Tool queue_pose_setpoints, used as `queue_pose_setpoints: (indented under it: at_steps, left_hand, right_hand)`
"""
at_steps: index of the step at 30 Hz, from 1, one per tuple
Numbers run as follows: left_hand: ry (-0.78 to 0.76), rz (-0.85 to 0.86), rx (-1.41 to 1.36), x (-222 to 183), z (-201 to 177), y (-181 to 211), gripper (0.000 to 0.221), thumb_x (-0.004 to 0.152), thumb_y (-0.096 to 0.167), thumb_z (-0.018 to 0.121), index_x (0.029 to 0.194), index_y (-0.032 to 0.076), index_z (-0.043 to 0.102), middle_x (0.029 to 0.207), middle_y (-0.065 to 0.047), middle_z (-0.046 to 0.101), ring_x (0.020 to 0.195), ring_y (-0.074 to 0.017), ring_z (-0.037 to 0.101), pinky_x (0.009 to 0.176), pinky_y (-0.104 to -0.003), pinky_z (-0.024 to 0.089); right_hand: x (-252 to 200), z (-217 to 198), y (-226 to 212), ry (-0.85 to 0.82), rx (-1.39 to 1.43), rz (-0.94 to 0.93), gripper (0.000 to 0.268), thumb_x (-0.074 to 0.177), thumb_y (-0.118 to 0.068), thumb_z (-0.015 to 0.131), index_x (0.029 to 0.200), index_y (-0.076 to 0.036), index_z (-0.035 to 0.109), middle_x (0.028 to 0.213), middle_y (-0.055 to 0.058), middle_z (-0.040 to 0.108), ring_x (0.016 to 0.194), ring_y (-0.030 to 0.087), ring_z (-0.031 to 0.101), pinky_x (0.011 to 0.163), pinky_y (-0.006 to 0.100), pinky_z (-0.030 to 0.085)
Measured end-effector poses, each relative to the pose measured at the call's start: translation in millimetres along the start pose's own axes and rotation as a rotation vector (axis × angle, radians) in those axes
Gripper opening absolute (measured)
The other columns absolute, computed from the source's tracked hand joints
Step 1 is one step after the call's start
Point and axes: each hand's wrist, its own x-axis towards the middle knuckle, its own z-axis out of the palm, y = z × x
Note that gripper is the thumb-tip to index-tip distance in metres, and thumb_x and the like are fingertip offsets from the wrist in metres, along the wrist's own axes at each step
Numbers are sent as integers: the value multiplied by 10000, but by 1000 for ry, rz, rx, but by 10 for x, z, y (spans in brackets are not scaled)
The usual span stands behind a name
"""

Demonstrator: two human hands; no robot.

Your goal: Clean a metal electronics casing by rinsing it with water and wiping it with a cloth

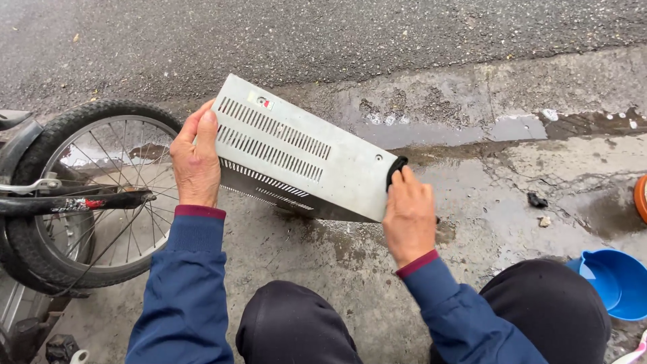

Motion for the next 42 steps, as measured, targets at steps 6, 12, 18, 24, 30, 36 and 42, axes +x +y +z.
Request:
queue_pose_setpoints:
  at_steps: [6,12,18,24,30,36,42]
  left_hand:
    - [28,-20,-23,-65,-66,36,359,1174,447,655,1398,201,792,1135,-66,760,1088,-164,682,1017,-389,599]
    - [41,5,-20,70,-251,-248,365,1187,458,677,1409,194,795,1158,-92,725,1112,-185,649,1036,-397,584]
    - [65,28,-5,40,-303,-287,380,1206,455,653,1438,182,777,1192,-104,735,1140,-184,651,1046,-389,573]
    - [83,7,-6,27,-242,-224,368,1197,434,658,1403,159,791,1164,-117,737,1115,-207,656,1038,-428,561]
    - [75,48,47,100,-161,-282,346,1192,438,667,1393,191,803,1160,-131,769,1114,-231,701,1017,-451,564]
    - [33,-8,6,31,-117,-50,351,1167,478,669,1376,233,808,1118,-74,776,1078,-173,679,1023,-409,573]
    - [46,1,-8,30,-85,-57,374,1184,481,652,1386,204,800,1089,-78,769,1046,-183,680,1012,-416,582]
  right_hand:
    - [-95,425,26,145,-29,-81,302,1100,-17,606,1365,61,731,1433,267,701,1120,315,645,954,387,572]
    - [-272,267,204,31,182,27,377,1119,-12,551,1435,-49,753,1374,179,756,1110,259,677,999,366,566]
    - [-46,260,505,80,497,436,298,1071,-214,704,1344,-214,824,1310,99,808,1247,280,744,1115,446,562]
    - [475,407,247,-12,586,415,345,1064,-280,753,1393,-186,801,1331,158,789,1306,362,710,1127,486,560]
    - [13,83,56,-62,614,505,349,1078,-228,747,1421,-178,788,1316,202,794,1295,357,714,1030,487,614]
    - [272,456,822,126,814,812,270,994,-131,778,1245,-173,869,1047,136,797,926,186,684,786,326,627]
    - [276,274,329,76,858,858,288,965,-178,798,1241,-200,878,1057,148,822,921,163,714,791,306,645]
